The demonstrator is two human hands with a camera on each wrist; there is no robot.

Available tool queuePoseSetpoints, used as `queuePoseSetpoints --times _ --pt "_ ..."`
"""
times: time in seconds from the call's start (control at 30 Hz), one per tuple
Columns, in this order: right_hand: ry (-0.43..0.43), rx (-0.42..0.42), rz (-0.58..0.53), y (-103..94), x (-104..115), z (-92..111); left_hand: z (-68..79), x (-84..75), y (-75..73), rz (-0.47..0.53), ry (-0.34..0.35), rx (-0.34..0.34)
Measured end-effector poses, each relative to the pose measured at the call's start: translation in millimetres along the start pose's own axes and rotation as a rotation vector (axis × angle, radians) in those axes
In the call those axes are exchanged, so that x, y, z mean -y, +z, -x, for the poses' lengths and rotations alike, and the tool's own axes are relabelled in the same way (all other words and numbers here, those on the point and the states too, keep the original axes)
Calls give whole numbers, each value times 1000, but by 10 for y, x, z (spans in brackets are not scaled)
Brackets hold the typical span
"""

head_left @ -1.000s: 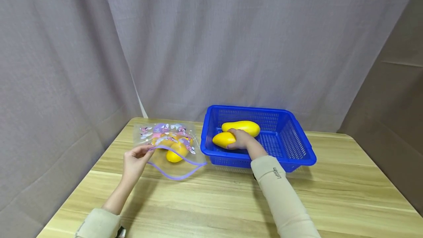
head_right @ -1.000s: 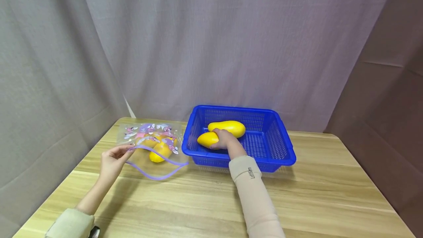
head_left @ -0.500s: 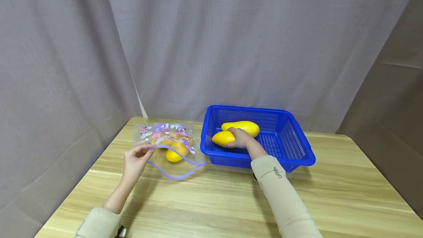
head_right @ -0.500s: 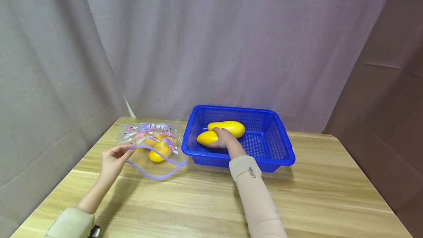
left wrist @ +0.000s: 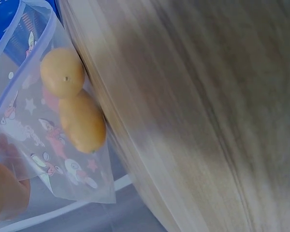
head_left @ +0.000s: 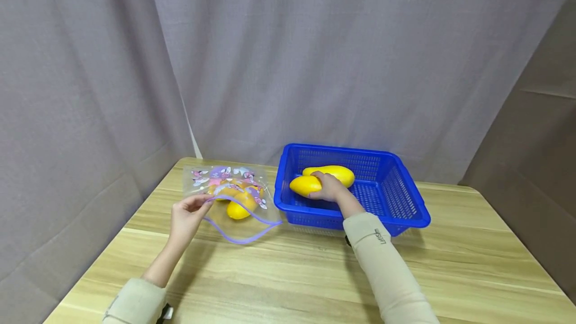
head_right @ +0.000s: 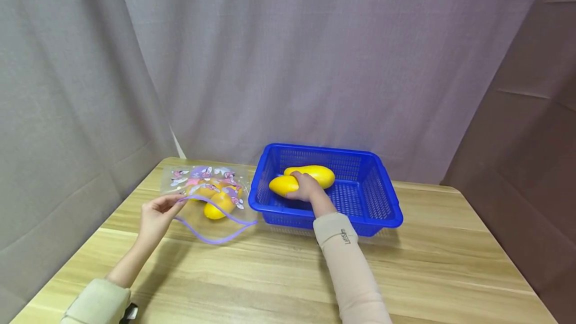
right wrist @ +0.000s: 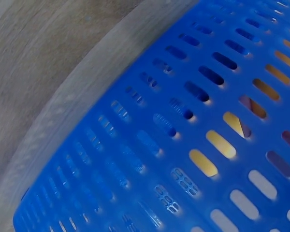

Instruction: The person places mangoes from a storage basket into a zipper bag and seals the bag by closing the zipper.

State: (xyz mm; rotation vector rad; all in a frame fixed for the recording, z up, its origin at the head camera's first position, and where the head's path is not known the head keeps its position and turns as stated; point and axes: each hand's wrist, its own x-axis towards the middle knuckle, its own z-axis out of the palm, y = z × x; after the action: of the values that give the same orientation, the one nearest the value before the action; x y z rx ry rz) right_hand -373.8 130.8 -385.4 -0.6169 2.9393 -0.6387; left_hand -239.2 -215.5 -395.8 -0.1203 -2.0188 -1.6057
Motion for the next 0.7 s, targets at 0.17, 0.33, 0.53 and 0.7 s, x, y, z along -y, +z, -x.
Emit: queuePoseSetpoints --times 0.17,0.33,0.53,0.7 --pt "23 -8 -33 -8 8 4 1 22 -6 20 1 -3" --pt "20 -39 -46 -16 13 9 -4 28 -11 16 0 1" --pt "5 -59 -57 -6 10 -9 0 15 -15 7 -7 -11" --pt "8 -63 -51 -7 12 -16 -4 6 -5 12 -12 -10"
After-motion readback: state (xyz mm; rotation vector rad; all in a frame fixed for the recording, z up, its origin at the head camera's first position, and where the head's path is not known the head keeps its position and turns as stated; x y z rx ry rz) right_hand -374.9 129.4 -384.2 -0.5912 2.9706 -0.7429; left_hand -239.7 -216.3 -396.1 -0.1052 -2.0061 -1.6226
